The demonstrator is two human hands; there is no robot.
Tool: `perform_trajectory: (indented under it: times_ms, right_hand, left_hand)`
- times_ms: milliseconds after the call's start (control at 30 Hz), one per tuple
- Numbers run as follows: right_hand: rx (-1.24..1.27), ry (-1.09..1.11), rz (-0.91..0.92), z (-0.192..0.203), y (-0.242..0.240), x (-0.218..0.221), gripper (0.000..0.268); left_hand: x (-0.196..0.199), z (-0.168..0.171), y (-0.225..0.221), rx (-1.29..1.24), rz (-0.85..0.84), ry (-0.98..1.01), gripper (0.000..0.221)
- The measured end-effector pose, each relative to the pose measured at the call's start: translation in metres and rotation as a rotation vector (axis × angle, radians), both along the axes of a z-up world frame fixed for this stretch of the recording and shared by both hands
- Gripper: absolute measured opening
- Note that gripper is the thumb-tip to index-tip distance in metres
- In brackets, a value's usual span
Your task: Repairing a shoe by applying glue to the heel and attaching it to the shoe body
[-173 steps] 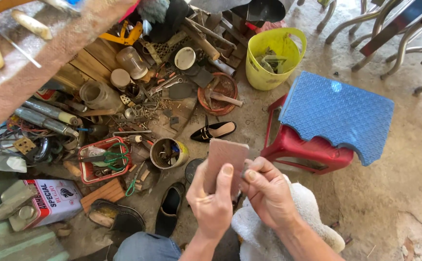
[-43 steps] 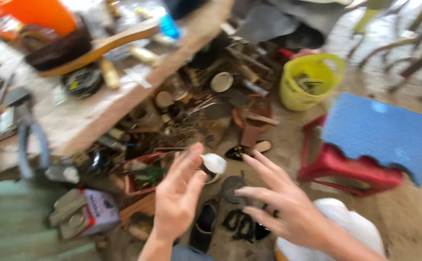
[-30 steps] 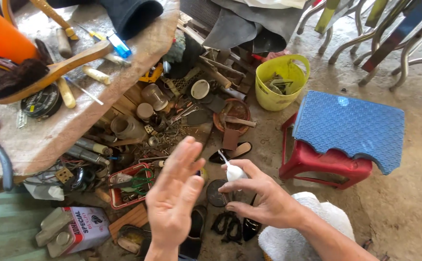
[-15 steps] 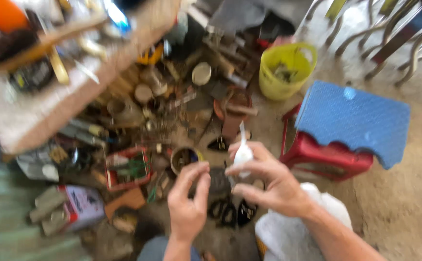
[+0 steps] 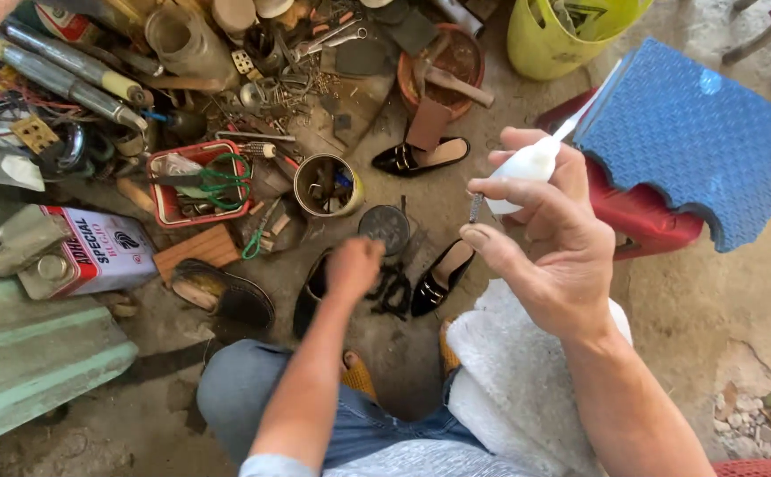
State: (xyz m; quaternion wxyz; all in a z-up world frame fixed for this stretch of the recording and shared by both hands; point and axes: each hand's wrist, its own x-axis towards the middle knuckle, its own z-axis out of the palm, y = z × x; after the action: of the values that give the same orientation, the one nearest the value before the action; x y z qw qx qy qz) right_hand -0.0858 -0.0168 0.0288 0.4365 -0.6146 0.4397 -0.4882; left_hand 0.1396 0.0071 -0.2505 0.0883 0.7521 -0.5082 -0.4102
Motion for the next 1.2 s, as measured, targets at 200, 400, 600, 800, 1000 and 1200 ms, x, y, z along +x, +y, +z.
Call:
perform_trajectory:
  times_ms: [200,400,600,800,1000,1200]
  right_hand:
    - [-0.07,-0.095,-0.001,0.003,-0.008,-0.001,0.027]
    - [0.015,-0.244,0.049,-0.001,-0.013,-0.019,0.026]
    - [0.038,-0.338,0.049,-0.005,-0.013,-0.032,0.025]
    - [0.065,-0.383,0.057,0.003,-0.012,-0.036,0.024]
    - [0.038,-0.386,0.099,0.01,-0.01,-0.036,0.023]
    - [-0.013,-0.2,0.121,0.014,-0.007,-0.048,0.025]
  left_hand:
    - [-0.025,-0.158,0.088,0.201,-0.138,-0.14,0.037]
    - [-0.022,-0.185,0.093,0.196,-0.238,-0.226,0.067]
    - [-0.023,-0.147,0.061,0.466,-0.439,-0.287,0.064]
    - [-0.04,-0.053,0.026,0.985,-0.702,-0.295,0.022]
    - [0.006,0.073,0.039,0.804,-0.746,-0.382,0.049]
    - [0.033,0.13,0.056,0.186,-0.08,-0.165,0.04]
